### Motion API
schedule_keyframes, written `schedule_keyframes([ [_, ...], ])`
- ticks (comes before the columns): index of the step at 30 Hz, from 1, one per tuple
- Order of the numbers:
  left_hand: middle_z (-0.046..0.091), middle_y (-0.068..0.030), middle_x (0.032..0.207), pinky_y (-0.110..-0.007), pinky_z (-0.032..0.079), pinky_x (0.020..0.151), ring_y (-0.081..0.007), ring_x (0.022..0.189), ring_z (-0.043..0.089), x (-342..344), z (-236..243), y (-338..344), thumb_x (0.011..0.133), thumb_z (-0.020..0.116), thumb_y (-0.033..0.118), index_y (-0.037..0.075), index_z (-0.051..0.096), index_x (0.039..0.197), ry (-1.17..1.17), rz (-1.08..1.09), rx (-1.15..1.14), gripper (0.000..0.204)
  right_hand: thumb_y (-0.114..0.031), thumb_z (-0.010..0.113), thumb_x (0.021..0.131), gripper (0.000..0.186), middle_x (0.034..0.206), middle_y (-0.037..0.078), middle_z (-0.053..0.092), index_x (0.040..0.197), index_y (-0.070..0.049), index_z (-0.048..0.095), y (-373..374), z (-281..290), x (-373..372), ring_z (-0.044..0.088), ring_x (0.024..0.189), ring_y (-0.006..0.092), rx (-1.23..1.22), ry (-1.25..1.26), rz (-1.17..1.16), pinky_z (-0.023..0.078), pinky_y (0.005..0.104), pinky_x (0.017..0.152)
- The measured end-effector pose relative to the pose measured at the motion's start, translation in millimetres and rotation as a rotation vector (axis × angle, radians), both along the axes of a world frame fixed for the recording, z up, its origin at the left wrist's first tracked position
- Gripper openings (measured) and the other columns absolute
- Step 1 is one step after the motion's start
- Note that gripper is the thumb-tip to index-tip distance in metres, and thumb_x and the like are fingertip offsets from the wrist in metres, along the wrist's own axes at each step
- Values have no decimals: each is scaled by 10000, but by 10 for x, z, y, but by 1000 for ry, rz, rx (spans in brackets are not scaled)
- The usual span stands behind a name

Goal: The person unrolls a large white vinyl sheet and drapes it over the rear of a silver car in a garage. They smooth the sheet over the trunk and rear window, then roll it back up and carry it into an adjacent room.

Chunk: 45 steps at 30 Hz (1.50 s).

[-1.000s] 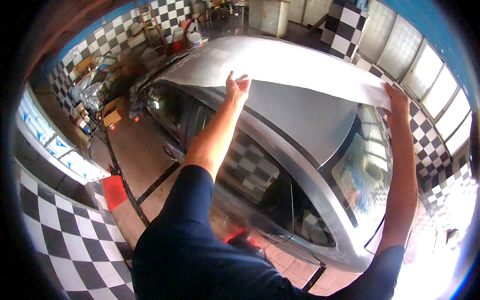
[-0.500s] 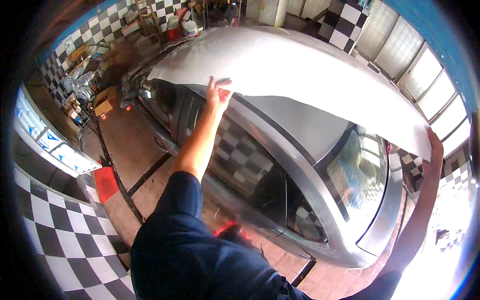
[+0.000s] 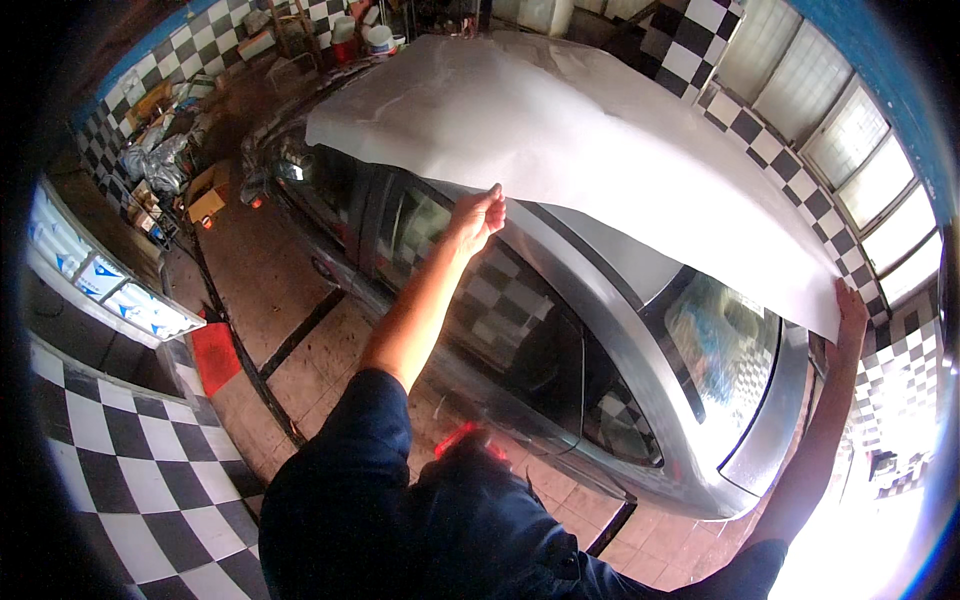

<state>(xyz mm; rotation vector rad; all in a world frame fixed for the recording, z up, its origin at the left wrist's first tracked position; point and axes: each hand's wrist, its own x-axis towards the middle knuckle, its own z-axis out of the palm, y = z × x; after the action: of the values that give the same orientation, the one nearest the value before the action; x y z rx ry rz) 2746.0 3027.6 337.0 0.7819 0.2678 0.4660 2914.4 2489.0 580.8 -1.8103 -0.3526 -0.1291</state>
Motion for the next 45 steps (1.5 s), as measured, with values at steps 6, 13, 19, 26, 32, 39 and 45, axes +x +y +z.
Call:
schedule_keyframes([
  [6,510,0,567,-248,416,463,-109,456,458,-123,-159,-19,734,685,286,91,557,702,54,102,30,234,-255,565,816,386,884,88,551,1035,59,514,-32,-275,31,530,762,156,55,31,-27,417,270,664],
  [13,473,-179,1066,-432,406,885,-275,1031,432,-322,-374,318,655,707,430,-50,325,1199,440,287,-249,819,-243,572,815,312,828,50,570,964,31,555,-39,-380,-149,537,732,117,15,25,-49,416,247,630],
  [19,511,-154,1045,-455,394,879,-293,1015,467,124,-411,799,729,636,450,15,450,1083,113,110,-351,591,-233,561,823,232,738,26,562,889,-11,563,93,-122,-59,522,604,97,10,1,-47,403,237,543],
  [26,586,-121,957,-372,461,816,-259,935,551,365,27,907,755,581,133,19,546,918,-141,256,-263,201,-204,562,815,185,682,25,526,863,-27,537,35,207,66,517,561,106,67,28,-13,416,233,497],
  [32,560,-139,978,-395,411,871,-262,966,522,130,779,131,741,592,103,-15,524,954,-286,97,-57,253,-280,534,824,275,800,27,554,937,-30,553,-946,278,-7,531,674,110,-4,24,15,420,241,606],
  [39,578,-116,970,-333,420,837,-221,943,536,-270,255,-633,778,599,130,-8,544,994,-214,179,-63,262,-275,507,858,217,782,7,518,825,-67,559,-2917,-879,-409,490,725,116,-209,-61,-333,408,262,660],
  [45,567,-113,1010,-339,415,851,-213,951,541,-769,-518,-1050,817,549,168,3,503,1065,-138,177,-53,301,-225,547,812,159,776,6,532,796,-68,568,-3281,-1883,-1464,488,717,103,-389,207,-352,401,255,652],
])
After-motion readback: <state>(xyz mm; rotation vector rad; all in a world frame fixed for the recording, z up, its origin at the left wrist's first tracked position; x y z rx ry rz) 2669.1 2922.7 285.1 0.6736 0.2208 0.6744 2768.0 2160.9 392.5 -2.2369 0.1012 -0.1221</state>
